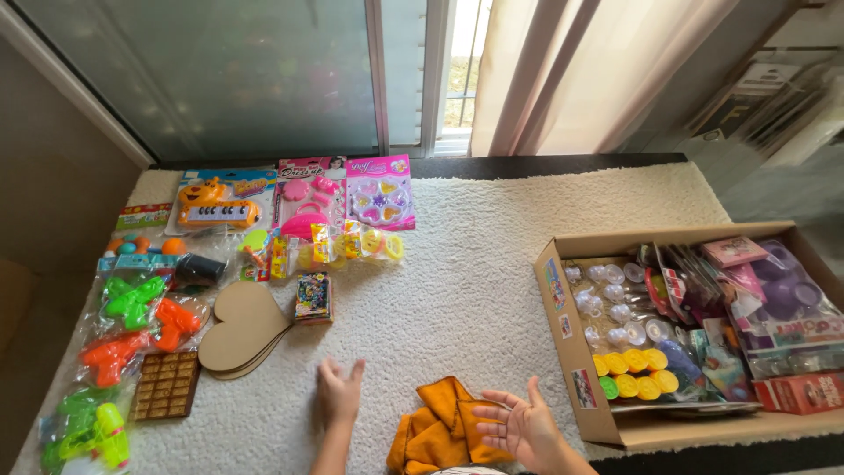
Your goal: Sorting and packing various small toy packages into a cardboard box and an orange pouch
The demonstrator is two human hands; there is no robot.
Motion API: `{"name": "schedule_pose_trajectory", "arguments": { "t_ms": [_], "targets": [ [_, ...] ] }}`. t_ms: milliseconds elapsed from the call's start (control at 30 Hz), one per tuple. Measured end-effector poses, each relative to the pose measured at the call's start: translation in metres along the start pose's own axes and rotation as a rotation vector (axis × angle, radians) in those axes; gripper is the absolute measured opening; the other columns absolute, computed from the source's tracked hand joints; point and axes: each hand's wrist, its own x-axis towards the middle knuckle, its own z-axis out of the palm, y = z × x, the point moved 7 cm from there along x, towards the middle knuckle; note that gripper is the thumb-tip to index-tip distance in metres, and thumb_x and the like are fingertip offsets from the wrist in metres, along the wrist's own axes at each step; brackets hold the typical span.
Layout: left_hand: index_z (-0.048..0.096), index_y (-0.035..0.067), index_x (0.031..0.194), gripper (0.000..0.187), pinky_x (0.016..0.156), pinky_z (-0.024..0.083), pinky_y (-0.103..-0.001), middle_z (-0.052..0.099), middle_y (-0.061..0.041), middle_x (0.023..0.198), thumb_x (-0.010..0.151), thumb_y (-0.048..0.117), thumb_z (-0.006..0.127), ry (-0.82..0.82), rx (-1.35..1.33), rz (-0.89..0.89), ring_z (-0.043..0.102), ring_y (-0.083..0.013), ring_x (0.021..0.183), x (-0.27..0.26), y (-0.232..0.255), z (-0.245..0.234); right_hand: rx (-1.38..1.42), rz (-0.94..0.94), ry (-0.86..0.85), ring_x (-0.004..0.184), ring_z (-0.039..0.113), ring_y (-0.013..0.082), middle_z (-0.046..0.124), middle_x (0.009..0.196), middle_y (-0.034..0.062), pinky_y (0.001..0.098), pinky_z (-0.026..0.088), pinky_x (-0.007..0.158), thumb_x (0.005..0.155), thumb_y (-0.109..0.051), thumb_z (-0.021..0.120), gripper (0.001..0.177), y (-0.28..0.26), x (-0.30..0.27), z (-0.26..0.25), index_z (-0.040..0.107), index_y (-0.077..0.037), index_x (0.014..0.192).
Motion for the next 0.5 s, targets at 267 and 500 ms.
{"name": "schedule_pose_trajectory", "arguments": {
  "t_ms": [267, 500],
  "targets": [
    [0.067, 0.023, 0.096, 0.034, 0.081, 0.053, -0.043, 0.076, 0.001, 0.089, 0.086, 0.056, 0.065, -0.602, 0.24, 0.097, 0.073, -0.026, 0.09, -0.101, -0.008, 0.055, -0.028, -0.026, -0.071, 0.082, 0.07, 0.0387, 0.073, 0.109, 0.0242, 0.0483, 0.055, 0.07, 0.087, -0.085, 0.025, 0.103, 0.0, -0.026, 0.0, 0.064, -0.002, 0.133],
    [0.07, 0.023, 0.104, 0.059, 0.087, 0.053, -0.041, 0.078, -0.005, 0.105, 0.073, 0.073, 0.072, -0.807, 0.485, 0.127, 0.073, -0.0291, 0.105, -0.102, -0.032, 0.099, -0.062, -0.121, -0.08, 0.081, 0.073, 0.0316, 0.077, 0.105, 0.0212, 0.0429, 0.058, 0.071, 0.102, -0.047, 0.05, 0.052, -0.022, -0.045, -0.026, 0.068, -0.002, 0.12]
  ]
}}
